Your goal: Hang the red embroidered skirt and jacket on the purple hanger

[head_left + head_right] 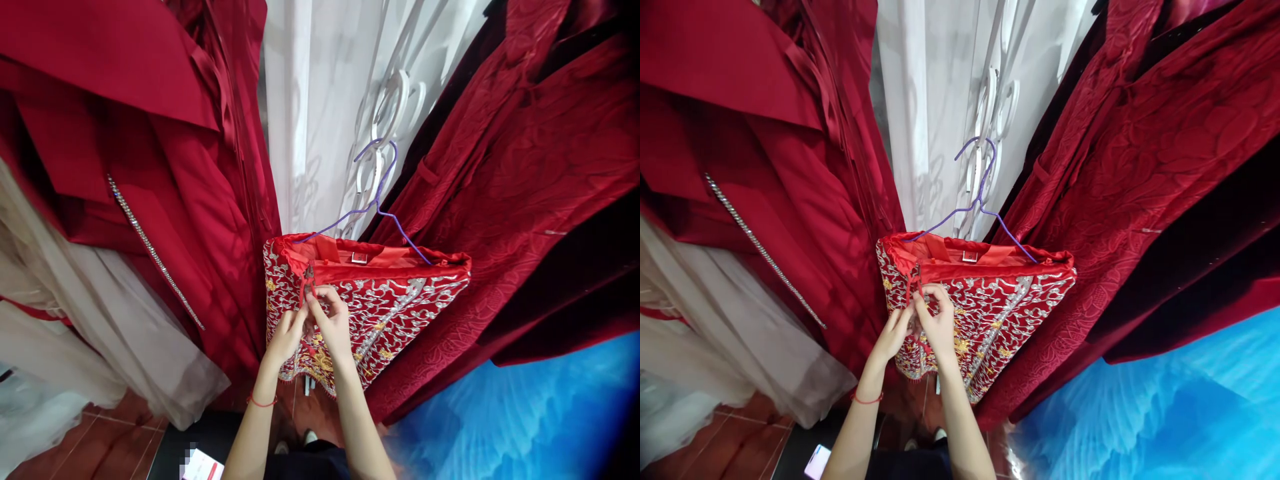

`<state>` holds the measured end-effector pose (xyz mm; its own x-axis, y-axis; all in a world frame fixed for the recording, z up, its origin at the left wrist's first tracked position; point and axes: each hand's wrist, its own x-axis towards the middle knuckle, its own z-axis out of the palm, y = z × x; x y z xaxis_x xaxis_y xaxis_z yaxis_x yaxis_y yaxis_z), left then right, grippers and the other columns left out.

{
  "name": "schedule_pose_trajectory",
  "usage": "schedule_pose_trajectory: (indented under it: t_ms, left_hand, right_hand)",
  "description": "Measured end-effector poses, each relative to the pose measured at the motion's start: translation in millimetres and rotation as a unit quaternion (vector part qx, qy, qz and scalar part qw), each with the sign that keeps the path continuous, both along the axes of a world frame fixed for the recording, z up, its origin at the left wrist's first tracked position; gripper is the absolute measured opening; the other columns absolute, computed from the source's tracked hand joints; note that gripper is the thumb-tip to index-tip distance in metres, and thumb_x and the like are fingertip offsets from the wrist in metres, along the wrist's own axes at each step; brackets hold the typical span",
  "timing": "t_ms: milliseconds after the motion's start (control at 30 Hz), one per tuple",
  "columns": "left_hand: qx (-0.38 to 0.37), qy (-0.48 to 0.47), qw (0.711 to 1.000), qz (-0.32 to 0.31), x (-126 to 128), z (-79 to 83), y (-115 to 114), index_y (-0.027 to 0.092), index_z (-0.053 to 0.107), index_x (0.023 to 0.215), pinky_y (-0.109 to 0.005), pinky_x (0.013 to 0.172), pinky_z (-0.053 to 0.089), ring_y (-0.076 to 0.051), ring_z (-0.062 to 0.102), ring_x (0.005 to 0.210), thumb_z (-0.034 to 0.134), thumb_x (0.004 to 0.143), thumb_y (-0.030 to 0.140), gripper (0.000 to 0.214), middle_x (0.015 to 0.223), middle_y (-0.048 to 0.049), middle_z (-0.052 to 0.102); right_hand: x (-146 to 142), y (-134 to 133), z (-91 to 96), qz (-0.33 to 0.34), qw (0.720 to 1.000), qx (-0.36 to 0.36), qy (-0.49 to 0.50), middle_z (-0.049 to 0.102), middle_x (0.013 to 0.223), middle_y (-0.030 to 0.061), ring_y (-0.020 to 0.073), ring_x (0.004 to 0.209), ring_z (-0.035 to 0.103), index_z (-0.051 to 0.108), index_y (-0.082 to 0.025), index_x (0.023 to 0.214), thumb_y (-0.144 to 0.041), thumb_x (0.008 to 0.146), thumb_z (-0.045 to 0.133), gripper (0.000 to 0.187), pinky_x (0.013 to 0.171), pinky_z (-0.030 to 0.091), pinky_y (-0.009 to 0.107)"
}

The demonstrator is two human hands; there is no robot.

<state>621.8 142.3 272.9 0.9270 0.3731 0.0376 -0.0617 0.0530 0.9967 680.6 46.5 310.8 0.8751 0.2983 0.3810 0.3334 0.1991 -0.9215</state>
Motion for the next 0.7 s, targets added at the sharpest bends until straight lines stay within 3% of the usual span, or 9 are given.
schedule_pose_trajectory:
  t_ms: [100,167,233,267,367,467,567,700]
  left_hand:
    - [0.033,-0.018,0.999,-0.016,-4.3,5.4,9.0,0.019,0.066,0.077,-0.027,0.063,0.045,-0.014,0.054,0.057,0.052,0.092,0.059,0.045,0.060,0.0000,0.056]
    - [0.054,-0.039,0.997,-0.026,-6.1,10.3,15.8,0.017,0.070,0.094,-0.025,0.060,0.042,-0.013,0.052,0.058,0.050,0.095,0.056,0.043,0.061,0.0008,0.055]
    - [0.065,-0.060,0.996,-0.015,-6.6,14.9,21.4,0.016,0.068,0.110,-0.024,0.060,0.043,-0.013,0.054,0.061,0.050,0.096,0.053,0.044,0.065,0.0007,0.058]
    - [0.072,-0.070,0.995,0.001,-6.1,17.2,23.5,0.016,0.067,0.115,-0.024,0.063,0.045,-0.013,0.056,0.064,0.051,0.095,0.052,0.044,0.071,-0.0004,0.061]
    - [0.108,-0.101,0.988,0.043,-0.6,26.7,27.3,0.018,0.065,0.116,-0.027,0.082,0.050,-0.016,0.065,0.083,0.059,0.092,0.048,0.039,0.096,-0.0056,0.071]
    - [0.153,-0.146,0.976,0.053,10.0,42.0,27.8,0.019,0.064,0.110,-0.031,0.095,0.049,-0.020,0.067,0.101,0.060,0.092,0.045,0.032,0.108,-0.0071,0.072]
    - [0.219,-0.184,0.955,0.077,21.3,60.2,25.5,0.020,0.062,0.106,-0.031,0.095,0.050,-0.020,0.067,0.105,0.060,0.093,0.041,0.025,0.110,-0.0071,0.072]
    - [0.285,-0.203,0.929,0.124,32.6,79.8,22.7,0.021,0.062,0.105,-0.030,0.090,0.052,-0.019,0.070,0.098,0.060,0.093,0.038,0.022,0.107,-0.0061,0.073]
  right_hand:
    - [0.3,-10.3,-1.0,0.040,0.998,0.026,0.045,0.059,0.065,-0.0037,0.0114,0.055,0.052,0.058,-0.022,0.088,-0.045,0.087,0.066,0.025,0.056,0.043,0.025]
    - [2.9,-20.3,-3.3,0.042,0.996,0.028,0.079,0.047,0.051,-0.0099,0.0083,0.041,0.038,0.055,-0.023,0.091,-0.048,0.088,0.065,0.027,0.045,0.032,0.022]
    - [7.5,-31.1,-6.0,0.033,0.996,0.003,0.088,0.035,0.045,-0.0131,0.0065,0.037,0.025,0.054,-0.023,0.089,-0.049,0.088,0.064,0.028,0.041,0.021,0.022]
    - [10.3,-35.8,-6.9,0.034,0.996,-0.021,0.078,0.034,0.046,-0.0130,0.0063,0.038,0.025,0.055,-0.022,0.087,-0.049,0.087,0.065,0.029,0.040,0.021,0.022]
    - [18.3,-41.8,-5.5,0.063,0.992,-0.105,0.004,0.052,0.057,-0.0069,0.0095,0.050,0.048,0.061,-0.020,0.090,-0.044,0.086,0.068,0.025,0.052,0.041,0.023]
    - [22.6,-30.6,1.7,0.065,0.990,-0.101,-0.070,0.070,0.086,0.0028,0.0162,0.081,0.066,0.064,-0.019,0.101,-0.038,0.085,0.069,0.025,0.083,0.053,0.031]
    - [23.9,-9.6,12.0,0.040,0.992,-0.060,-0.100,0.072,0.105,0.0080,0.0204,0.099,0.068,0.064,-0.020,0.103,-0.036,0.087,0.065,0.023,0.096,0.051,0.036]
    - [27.5,9.1,28.4,0.027,0.994,-0.024,-0.101,0.072,0.096,0.0076,0.0195,0.087,0.067,0.062,-0.020,0.092,-0.036,0.089,0.060,0.017,0.088,0.053,0.035]
